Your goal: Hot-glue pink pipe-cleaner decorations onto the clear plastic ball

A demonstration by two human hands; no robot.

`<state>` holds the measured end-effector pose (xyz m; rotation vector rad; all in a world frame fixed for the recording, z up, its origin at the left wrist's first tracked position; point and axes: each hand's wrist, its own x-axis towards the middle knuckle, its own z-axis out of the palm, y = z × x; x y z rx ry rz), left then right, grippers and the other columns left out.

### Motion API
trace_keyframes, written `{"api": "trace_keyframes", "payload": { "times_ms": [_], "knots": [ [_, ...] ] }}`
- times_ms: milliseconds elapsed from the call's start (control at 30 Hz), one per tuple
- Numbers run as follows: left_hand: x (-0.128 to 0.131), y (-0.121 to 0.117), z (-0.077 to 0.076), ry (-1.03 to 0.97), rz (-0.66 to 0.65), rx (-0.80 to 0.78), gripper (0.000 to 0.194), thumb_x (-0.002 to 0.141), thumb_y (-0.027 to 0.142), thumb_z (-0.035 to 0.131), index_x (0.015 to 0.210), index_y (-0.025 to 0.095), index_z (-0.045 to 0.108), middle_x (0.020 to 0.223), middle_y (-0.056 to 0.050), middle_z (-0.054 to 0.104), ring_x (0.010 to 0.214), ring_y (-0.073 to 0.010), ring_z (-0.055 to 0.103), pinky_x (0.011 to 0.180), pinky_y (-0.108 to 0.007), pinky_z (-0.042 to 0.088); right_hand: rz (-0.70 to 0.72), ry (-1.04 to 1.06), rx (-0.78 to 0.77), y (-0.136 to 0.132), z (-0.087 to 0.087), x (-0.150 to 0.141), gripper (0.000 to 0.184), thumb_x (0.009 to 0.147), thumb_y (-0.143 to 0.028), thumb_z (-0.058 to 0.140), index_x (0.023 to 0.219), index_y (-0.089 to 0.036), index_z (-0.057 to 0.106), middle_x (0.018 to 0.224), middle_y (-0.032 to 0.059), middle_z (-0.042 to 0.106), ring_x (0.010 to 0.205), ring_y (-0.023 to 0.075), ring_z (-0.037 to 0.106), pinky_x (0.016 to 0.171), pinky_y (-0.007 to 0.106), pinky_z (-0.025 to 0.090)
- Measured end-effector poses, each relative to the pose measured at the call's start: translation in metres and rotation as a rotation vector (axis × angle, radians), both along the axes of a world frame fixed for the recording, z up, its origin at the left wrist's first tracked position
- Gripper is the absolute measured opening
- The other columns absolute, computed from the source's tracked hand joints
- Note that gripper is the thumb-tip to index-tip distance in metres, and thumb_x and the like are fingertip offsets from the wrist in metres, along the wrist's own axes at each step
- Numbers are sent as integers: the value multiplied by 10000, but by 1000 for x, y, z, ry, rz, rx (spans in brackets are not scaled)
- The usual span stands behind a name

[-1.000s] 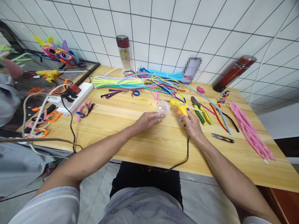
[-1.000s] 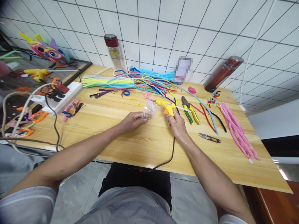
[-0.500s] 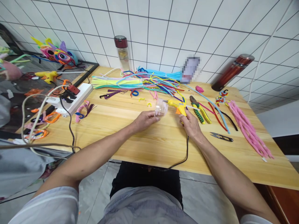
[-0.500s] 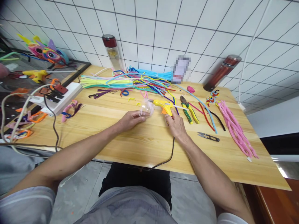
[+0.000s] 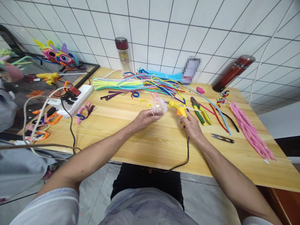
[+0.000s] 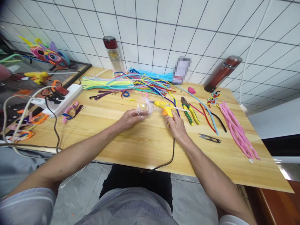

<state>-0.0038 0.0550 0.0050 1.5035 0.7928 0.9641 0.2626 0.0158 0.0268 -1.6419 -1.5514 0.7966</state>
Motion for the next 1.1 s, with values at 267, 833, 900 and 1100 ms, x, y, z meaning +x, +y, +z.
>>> {"api": "trace_keyframes", "payload": {
  "times_ms": [267,833,900,1100],
  "knots": [
    [2,-1,-1,21,-17,35,418,831,482,818,1121,184,853,1198,-119,824,1155,-305,740,1071,-443,525,4,21,10,-2,0,0,240,911,-423,533,737,-262,495,634,-16,544,650,201,535,623,342,374],
    [0,-1,2,15,8,14,445,811,504,837,1122,185,852,1213,-112,820,1154,-304,738,1049,-436,536,-18,161,-19,-2,4,-1,207,867,-462,550,805,-267,519,640,-49,530,582,160,482,577,314,379],
    [1,-1,2,7,1,-3,438,801,492,851,1114,185,855,1204,-115,822,1144,-304,739,1057,-443,529,-20,163,-24,-1,3,-1,205,867,-461,552,815,-266,520,644,-48,536,580,159,487,571,312,382],
    [4,-2,5,-291,-19,-242,373,732,393,929,1049,210,856,1140,-80,834,1113,-242,745,1156,-432,467,6,66,43,-3,3,-2,232,879,-475,551,783,-266,518,651,-29,543,609,176,507,582,328,397]
  ]
}}
